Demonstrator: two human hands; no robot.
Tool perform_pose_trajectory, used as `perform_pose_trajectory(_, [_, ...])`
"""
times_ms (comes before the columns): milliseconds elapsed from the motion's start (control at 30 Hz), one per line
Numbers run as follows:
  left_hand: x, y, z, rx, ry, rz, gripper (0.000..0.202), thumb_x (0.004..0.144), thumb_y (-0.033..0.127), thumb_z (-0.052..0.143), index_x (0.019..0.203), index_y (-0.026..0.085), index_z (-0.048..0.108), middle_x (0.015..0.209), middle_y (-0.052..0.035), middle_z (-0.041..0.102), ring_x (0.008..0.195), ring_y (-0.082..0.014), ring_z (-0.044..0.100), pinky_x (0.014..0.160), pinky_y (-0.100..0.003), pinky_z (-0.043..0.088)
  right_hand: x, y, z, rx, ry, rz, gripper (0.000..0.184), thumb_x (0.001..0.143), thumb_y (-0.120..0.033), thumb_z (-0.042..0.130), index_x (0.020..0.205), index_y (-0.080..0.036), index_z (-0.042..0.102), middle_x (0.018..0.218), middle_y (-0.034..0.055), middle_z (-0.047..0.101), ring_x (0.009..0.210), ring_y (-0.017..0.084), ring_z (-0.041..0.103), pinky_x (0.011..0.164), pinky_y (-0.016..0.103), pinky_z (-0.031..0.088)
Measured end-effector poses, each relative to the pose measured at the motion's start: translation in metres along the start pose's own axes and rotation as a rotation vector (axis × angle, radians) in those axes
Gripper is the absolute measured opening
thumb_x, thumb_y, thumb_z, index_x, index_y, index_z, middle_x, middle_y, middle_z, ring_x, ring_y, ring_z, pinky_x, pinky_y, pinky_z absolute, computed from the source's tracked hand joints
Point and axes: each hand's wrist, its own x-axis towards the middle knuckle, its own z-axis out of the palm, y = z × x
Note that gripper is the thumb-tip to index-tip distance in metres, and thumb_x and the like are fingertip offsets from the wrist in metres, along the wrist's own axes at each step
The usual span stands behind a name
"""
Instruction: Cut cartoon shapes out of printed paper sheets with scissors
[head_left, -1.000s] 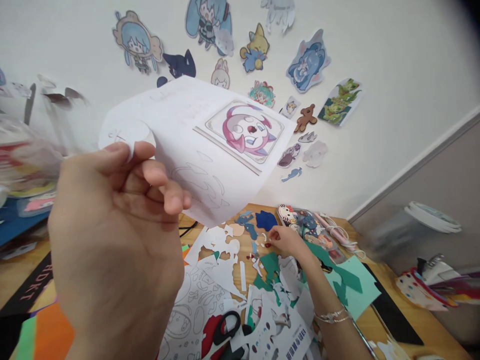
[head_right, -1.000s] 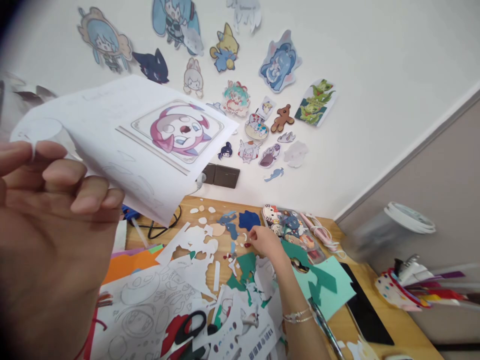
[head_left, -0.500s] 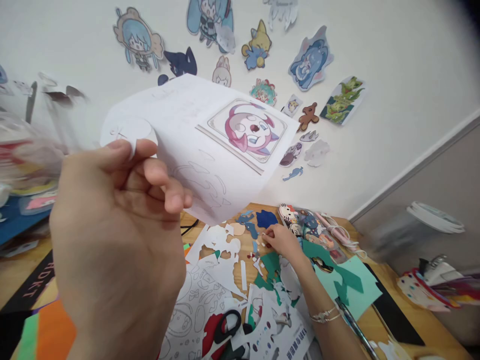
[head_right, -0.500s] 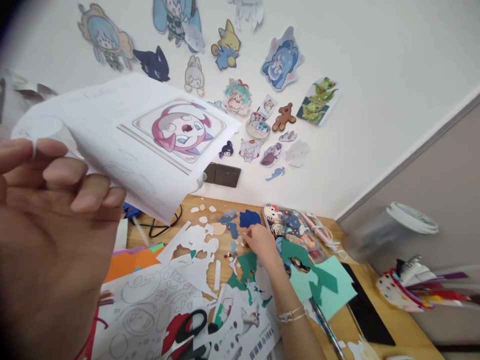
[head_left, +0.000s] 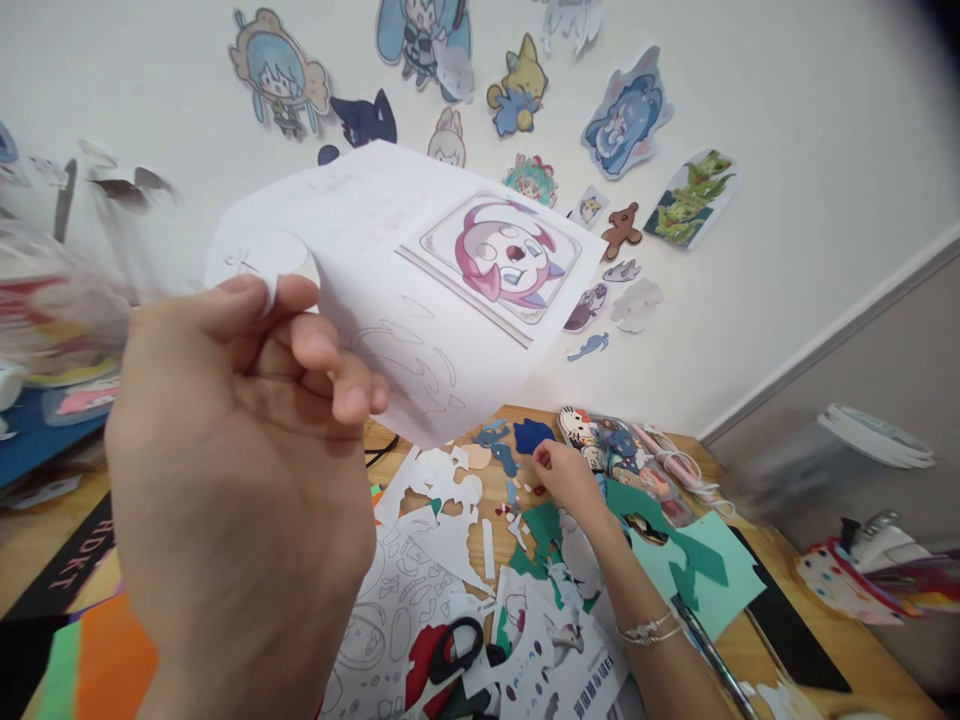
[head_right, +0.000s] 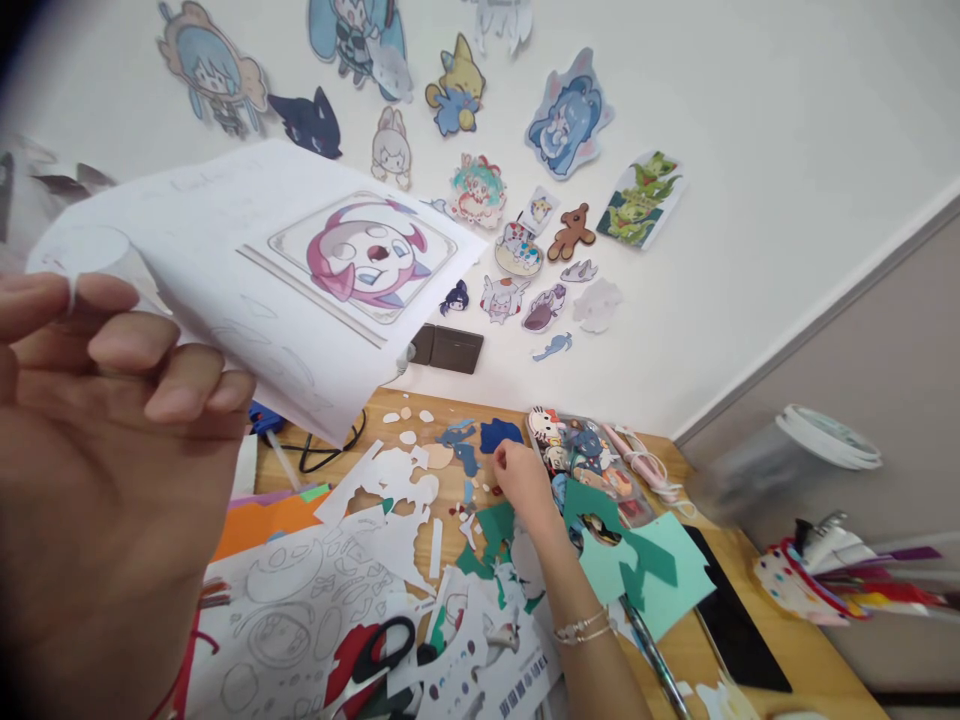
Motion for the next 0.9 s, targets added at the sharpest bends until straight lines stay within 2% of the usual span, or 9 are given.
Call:
perform_pose_trajectory(200, [0.001,0.000,0.001,-0.016,0.046,-0.024,0.022,0.083,0.011,0.042,0.066,0.015,0.056,0.069,0.0051,0.052,0.048,-0.0018,0.044,0.038,-0.013,0.040,-0.001,-0.005,0.000,0.040,-0.008,-0.080,0.017,0.088,-0.028,0.050,0.092,-0.014,0.059,0.090,0.0034,0.062,0.080,0.015,0.059,0.075,0.036,0.049])
perform_pose_trajectory(433, [0.000,0.002,0.000,-0.014,0.031,-0.033,0.020,0.083,0.013,0.041,0.068,0.015,0.054,0.068,0.0050,0.050,0.046,-0.0024,0.042,0.039,-0.014,0.040,-0.001,-0.010,0.005,0.056,0.002,-0.132,0.017,0.088,-0.027,0.050,0.097,-0.015,0.059,0.097,0.0045,0.060,0.084,0.016,0.058,0.076,0.036,0.048])
perform_pose_trajectory(533, [0.001,0.001,0.002,0.000,0.066,-0.065,0.018,0.083,0.014,0.042,0.068,0.014,0.053,0.069,0.0047,0.050,0.047,-0.0026,0.041,0.038,-0.015,0.039,0.000,-0.011,0.007,0.049,0.001,-0.125,0.016,0.088,-0.027,0.051,0.092,-0.014,0.059,0.095,0.0042,0.060,0.083,0.016,0.058,0.076,0.036,0.048])
perform_pose_trajectory(633, [0.001,0.001,0.003,-0.003,0.036,-0.045,0.019,0.083,0.013,0.041,0.068,0.015,0.053,0.069,0.0049,0.050,0.047,-0.0024,0.042,0.040,-0.015,0.039,0.000,-0.010,0.008,0.047,0.014,-0.105,0.016,0.087,-0.028,0.051,0.087,-0.014,0.060,0.093,0.0040,0.061,0.084,0.016,0.058,0.076,0.036,0.048])
perform_pose_trajectory(800, [0.000,0.002,0.002,0.007,0.065,-0.042,0.020,0.082,0.014,0.042,0.066,0.016,0.053,0.070,0.0050,0.049,0.046,-0.0023,0.041,0.039,-0.015,0.038,0.001,-0.003,0.001,0.088,0.029,-0.069,0.018,0.088,-0.029,0.050,0.090,-0.013,0.058,0.087,0.0027,0.061,0.078,0.015,0.059,0.072,0.034,0.049])
perform_pose_trajectory(900, [-0.001,0.001,0.003,-0.010,0.034,-0.015,0.021,0.082,0.011,0.041,0.066,0.015,0.054,0.070,0.0049,0.050,0.048,-0.0024,0.043,0.040,-0.014,0.040,0.001,0.003,-0.004,0.107,0.021,-0.035,0.018,0.088,-0.029,0.050,0.090,-0.013,0.058,0.085,0.0023,0.061,0.075,0.014,0.059,0.070,0.033,0.049])
